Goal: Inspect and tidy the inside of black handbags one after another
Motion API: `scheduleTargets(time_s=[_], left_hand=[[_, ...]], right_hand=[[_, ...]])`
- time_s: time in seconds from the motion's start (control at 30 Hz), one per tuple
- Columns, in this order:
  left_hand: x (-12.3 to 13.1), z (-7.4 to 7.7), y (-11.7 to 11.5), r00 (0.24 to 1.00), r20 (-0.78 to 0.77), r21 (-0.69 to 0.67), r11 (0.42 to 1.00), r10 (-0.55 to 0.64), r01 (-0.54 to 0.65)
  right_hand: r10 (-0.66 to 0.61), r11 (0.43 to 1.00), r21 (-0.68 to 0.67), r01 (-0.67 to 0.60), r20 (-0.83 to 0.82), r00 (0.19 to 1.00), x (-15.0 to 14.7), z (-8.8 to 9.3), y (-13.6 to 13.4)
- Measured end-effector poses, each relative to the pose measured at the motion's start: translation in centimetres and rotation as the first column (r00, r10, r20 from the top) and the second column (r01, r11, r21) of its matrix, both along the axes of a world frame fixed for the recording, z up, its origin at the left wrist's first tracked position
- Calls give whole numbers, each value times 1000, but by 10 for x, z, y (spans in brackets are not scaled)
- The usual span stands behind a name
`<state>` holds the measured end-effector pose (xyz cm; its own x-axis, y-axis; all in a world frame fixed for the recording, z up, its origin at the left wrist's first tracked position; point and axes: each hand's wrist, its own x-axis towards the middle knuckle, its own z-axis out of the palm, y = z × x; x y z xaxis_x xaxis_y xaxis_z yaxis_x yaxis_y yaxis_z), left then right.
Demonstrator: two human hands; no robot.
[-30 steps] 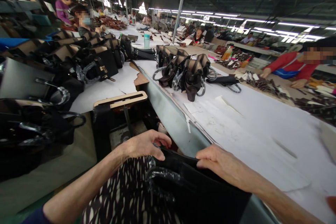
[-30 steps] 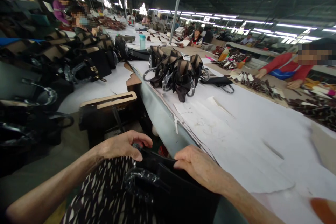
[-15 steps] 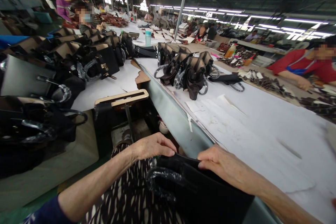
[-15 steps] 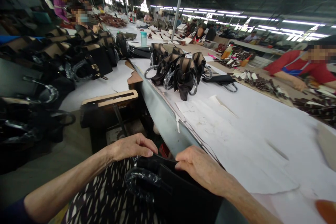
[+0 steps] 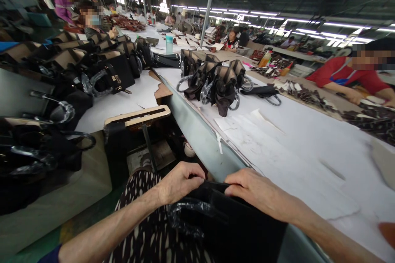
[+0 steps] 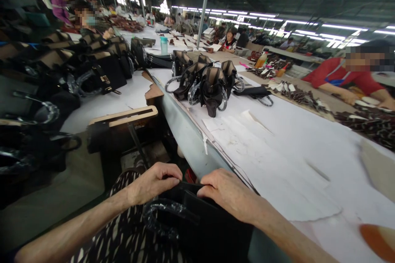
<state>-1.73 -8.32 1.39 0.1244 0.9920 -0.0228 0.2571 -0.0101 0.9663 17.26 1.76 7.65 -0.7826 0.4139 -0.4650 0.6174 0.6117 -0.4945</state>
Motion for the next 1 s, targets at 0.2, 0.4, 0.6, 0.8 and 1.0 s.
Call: scheduleTargets(time_s=[0.2, 0.4, 0.6, 0.8, 1.0], left_hand=[[6, 2, 2, 999, -33, 27, 1000, -9, 10], [10, 0, 0, 999, -14, -18, 999, 47, -47], [-3, -4, -1, 1000, -3, -52, 999, -16, 16], [-15, -8, -7, 999, 9, -111, 993, 31, -30], [-15, -9, -8, 986, 138, -192, 979, 93, -66]], right_hand=[[66, 997, -46, -69, -80, 995, -24, 0, -4], [-12, 999, -39, 9, -75, 997, -34, -10, -6], [-23, 997, -70, 19, -62, 998, -37, -14, -4], [3, 999, -48, -5, -47, 999, -37, -17, -2], [-31, 994, -108, 31, 8, 999, -40, -14, -3]])
